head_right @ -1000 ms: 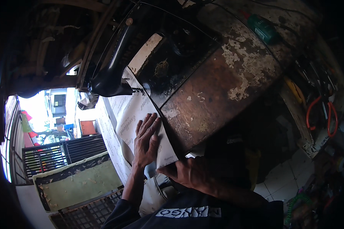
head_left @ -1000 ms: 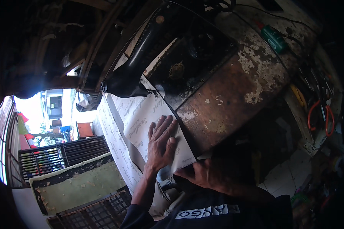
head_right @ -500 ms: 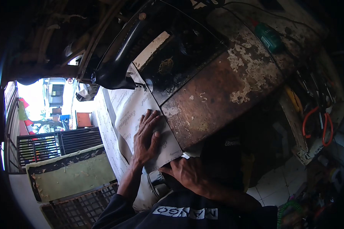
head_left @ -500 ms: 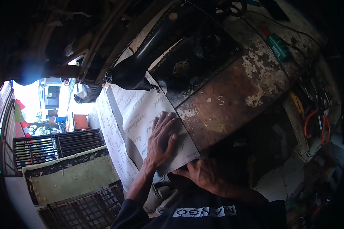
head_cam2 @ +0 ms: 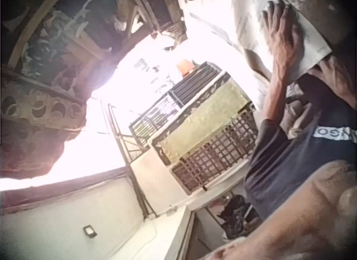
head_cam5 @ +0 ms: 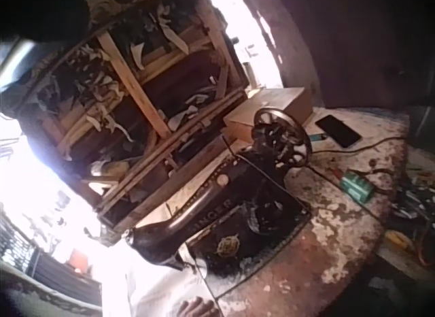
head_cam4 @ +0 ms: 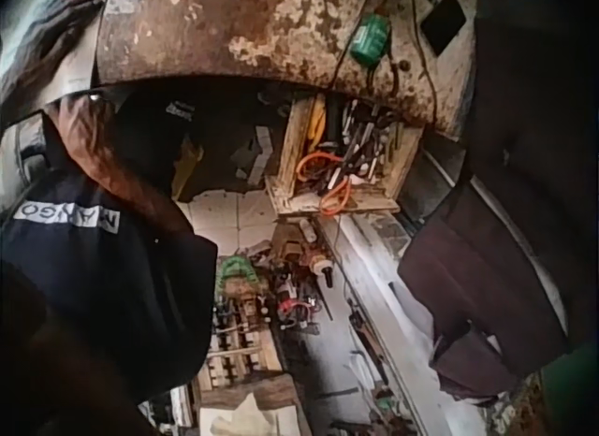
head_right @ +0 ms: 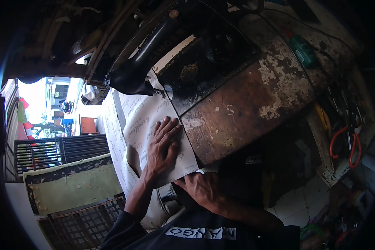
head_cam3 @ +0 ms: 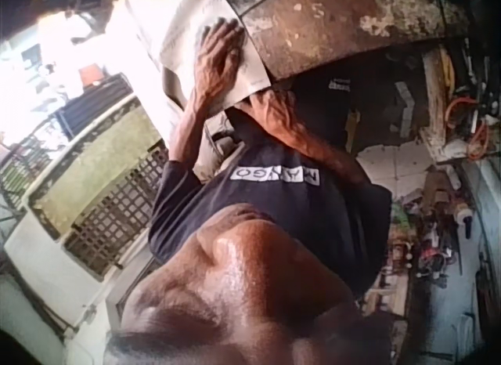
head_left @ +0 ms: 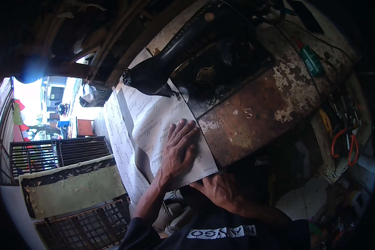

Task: The person prepares upholstery material by using a sewing machine and shears, then fits and smooths the material over the seat and back of a chair.

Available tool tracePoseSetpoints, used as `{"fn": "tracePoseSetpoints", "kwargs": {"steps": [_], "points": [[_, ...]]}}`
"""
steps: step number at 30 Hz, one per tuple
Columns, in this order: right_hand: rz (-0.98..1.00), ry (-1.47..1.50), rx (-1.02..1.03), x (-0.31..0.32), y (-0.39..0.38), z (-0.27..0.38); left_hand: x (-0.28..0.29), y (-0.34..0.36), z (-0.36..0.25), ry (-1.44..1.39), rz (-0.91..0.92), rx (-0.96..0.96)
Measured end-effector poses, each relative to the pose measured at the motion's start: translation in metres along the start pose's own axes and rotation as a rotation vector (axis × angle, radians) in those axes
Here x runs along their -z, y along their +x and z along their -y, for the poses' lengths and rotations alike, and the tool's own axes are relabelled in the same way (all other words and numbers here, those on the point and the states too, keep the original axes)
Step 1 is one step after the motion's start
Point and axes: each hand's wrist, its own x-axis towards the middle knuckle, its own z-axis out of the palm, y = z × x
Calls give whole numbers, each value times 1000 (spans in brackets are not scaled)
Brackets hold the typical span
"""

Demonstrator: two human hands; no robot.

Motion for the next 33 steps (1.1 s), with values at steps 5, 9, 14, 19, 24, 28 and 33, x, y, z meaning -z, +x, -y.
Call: {"fn": "tracePoseSetpoints", "kwargs": {"steps": [5, 9, 14, 19, 24, 28, 33], "points": [[61, 15, -31, 1, 0, 5, 3, 5, 11, 27, -21, -42], [187, 48, -93, 5, 0, 10, 6, 11, 14, 34, -23, -50], [185, 71, -60, 11, 11, 13, 8, 21, 26, 64, -37, -80], [312, -112, -9, 40, 28, 26, 8, 26, 37, 94, -49, -102], [-15, -360, 286, 44, 44, 20, 12, 33, 46, 40, -80, -12], [-213, -390, 332, 30, 50, 18, 17, 41, 51, 52, -104, -19], [-166, -459, 295, 35, 60, 12, 16, 49, 53, 80, -94, -25]]}}
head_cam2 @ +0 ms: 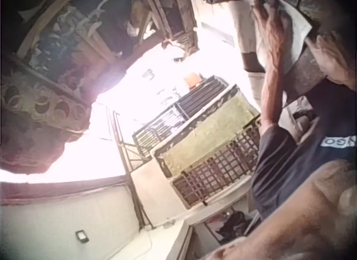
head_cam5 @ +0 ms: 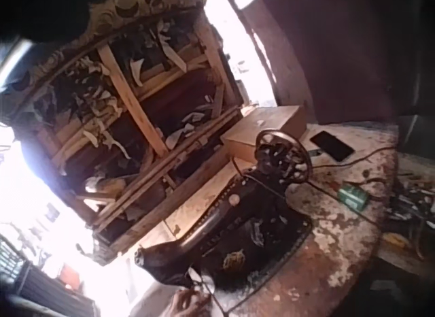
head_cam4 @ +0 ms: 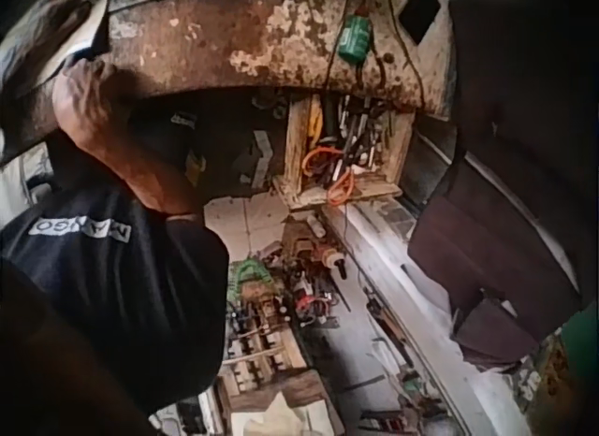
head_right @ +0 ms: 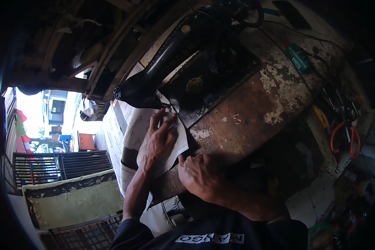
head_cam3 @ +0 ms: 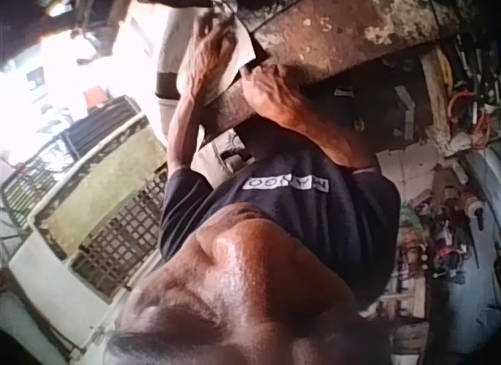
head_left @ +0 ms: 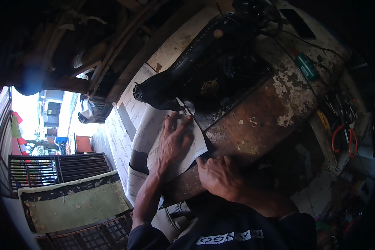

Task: The person prepares upholstery material by using a sewing machine and shears, then fits and smooths the material over the seat and back of a chair.

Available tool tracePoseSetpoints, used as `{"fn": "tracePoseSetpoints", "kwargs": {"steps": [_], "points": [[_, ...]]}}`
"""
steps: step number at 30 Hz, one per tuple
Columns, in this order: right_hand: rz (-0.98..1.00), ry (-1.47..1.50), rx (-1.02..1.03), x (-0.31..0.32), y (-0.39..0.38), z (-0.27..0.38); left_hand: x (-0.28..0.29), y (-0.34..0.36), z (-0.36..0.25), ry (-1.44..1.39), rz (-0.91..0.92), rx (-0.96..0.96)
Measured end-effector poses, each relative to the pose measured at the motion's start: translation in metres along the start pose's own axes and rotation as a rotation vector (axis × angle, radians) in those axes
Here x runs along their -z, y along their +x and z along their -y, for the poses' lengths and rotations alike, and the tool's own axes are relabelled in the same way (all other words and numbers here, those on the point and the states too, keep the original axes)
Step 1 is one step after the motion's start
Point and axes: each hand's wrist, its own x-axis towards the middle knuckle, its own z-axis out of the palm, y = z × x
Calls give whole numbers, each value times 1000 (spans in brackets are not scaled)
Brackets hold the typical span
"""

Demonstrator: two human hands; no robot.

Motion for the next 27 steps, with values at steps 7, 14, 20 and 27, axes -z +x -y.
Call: {"fn": "tracePoseSetpoints", "kwargs": {"steps": [7, 14, 20, 27], "points": [[-120, -89, 23, 2, 7, 3, 0, 14, 12, 79, -177, -244], [-162, -126, 84, -11, 18, -1, 0, 16, 24, 119, -159, -303], [-172, -176, 83, -8, 19, -1, 12, 5, -8, -141, 20, -139], [-281, -259, 77, -29, 18, 4, -3, -3, 30, -194, 7, -257]]}}
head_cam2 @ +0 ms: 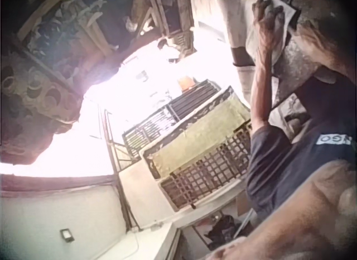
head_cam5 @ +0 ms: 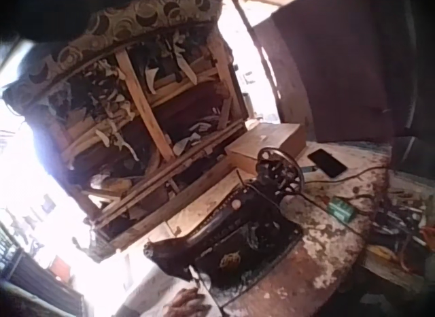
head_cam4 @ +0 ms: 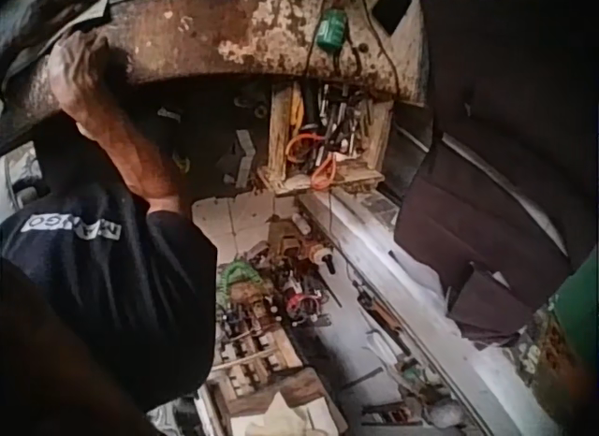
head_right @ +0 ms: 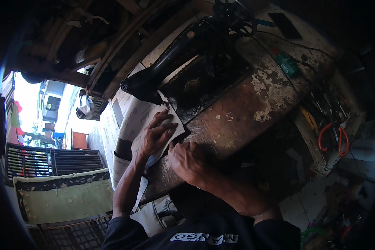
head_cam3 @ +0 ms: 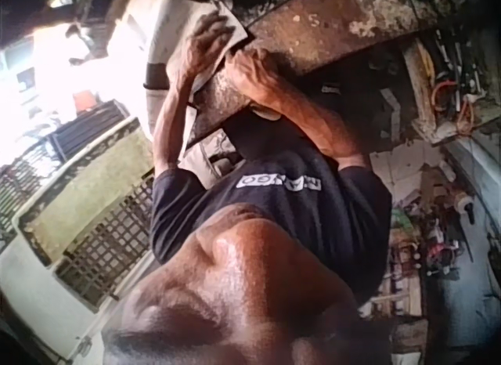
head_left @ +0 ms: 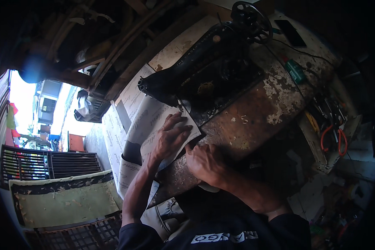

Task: The person prepares upholstery material by using a sewing machine and shears, then fits and smooths the material over the seat and back of a chair.

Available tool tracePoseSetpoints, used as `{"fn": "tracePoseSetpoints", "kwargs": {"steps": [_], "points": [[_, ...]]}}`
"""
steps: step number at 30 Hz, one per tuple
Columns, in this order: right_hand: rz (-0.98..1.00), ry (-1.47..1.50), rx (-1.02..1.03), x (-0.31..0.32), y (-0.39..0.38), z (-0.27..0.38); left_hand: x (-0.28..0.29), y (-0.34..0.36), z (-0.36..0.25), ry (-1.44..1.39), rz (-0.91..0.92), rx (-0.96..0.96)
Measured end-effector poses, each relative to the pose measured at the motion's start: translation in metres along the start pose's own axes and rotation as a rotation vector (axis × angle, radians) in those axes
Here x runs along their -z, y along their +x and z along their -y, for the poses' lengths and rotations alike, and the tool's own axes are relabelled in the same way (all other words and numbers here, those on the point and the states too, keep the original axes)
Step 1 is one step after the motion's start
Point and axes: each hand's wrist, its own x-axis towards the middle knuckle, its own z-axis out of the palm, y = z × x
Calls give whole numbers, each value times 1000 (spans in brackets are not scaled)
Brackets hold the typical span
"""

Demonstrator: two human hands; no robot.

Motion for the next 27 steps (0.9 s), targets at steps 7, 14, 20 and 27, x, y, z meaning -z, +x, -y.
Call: {"fn": "tracePoseSetpoints", "kwargs": {"steps": [7, 14, 20, 27], "points": [[-72, -177, 108, 26, 1, -11, 18, 0, 10, -128, 187, -67], [271, 220, -123, 12, 13, -17, 27, 2, 9, -39, 324, -132], [448, 522, -246, 6, 18, -19, 24, -6, 22, -63, 271, -189], [519, 653, -221, 33, 19, -36, 21, -7, 21, 40, 197, -267]]}}
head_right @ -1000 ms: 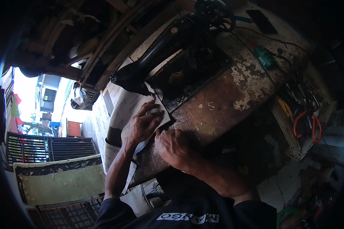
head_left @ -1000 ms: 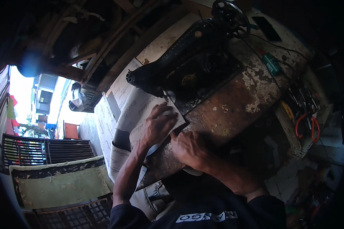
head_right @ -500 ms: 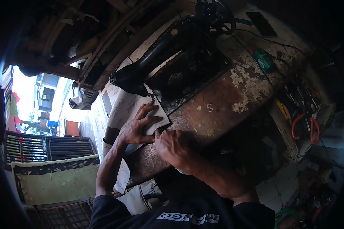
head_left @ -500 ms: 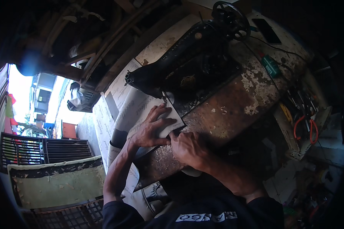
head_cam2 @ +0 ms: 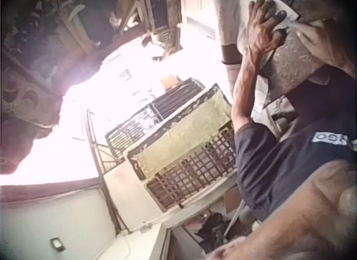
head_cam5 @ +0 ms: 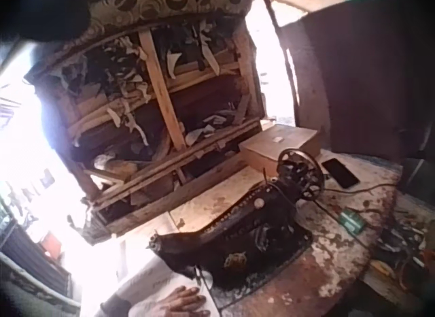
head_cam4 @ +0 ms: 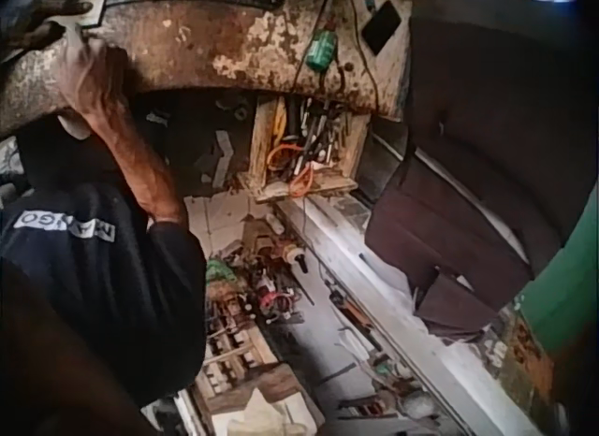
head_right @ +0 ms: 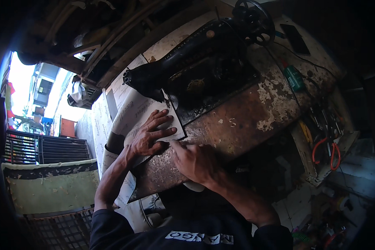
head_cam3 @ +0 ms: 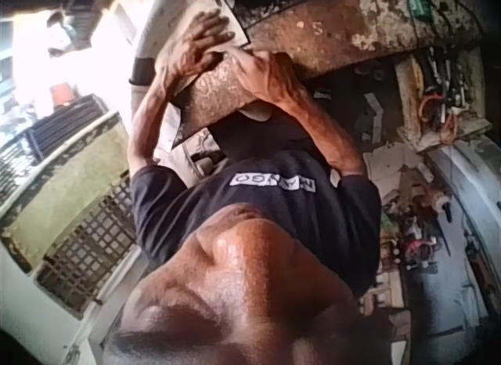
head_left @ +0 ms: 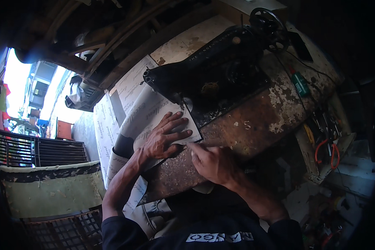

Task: The person prepares upholstery material by using a sewing machine and shears, then fits and smooths the material over the seat and back of a chair.

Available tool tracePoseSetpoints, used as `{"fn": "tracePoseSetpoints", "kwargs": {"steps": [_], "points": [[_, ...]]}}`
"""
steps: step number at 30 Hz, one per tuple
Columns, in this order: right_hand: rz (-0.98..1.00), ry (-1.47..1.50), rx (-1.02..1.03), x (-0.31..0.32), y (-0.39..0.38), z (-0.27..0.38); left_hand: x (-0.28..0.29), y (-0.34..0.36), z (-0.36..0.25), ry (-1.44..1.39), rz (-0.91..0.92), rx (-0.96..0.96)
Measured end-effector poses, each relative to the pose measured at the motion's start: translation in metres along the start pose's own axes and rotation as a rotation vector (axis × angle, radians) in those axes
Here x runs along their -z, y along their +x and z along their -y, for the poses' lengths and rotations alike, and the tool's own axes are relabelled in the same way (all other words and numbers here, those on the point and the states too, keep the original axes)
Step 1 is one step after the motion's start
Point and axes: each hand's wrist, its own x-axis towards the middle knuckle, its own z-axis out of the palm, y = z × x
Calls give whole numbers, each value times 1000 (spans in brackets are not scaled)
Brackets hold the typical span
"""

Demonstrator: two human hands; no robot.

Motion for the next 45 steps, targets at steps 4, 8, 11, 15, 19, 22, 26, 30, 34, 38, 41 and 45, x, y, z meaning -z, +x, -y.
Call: {"fn": "tracePoseSetpoints", "kwargs": {"steps": [4, 8, 11, 15, 19, 22, 26, 30, 34, 38, 41, 45], "points": [[-446, -126, 37, -3, 14, -9, -3, 0, 1, 27, -6, -3], [-334, -311, -96, -7, 23, -15, -5, 1, 8, 17, -21, -28], [-294, -242, -145, 2, 26, -17, -4, 0, 12, 5, -24, -20], [-296, -274, -158, 2, 32, -15, -4, 2, 22, -16, -56, -17], [-268, -384, -169, 1, 41, -13, 2, 3, 33, -14, -69, -61], [-271, -430, -167, 1, 49, -12, 4, 2, 39, -10, -71, -31], [-241, -413, -140, 8, 65, -18, 5, 3, 49, -4, -95, -25], [-144, -325, -145, 43, 77, -14, 6, 9, 56, 17, -66, -23], [11, -378, -209, 53, 92, -6, 11, 6, 59, 24, -46, 14], [12, -427, -174, 52, 93, -11, 5, 4, 67, 32, -117, 15], [-20, -437, -137, 44, 91, -18, 7, -1, 70, 97, -141, -24], [-94, -454, -98, 36, 85, -20, 6, 1, 70, 183, -143, -72]]}}
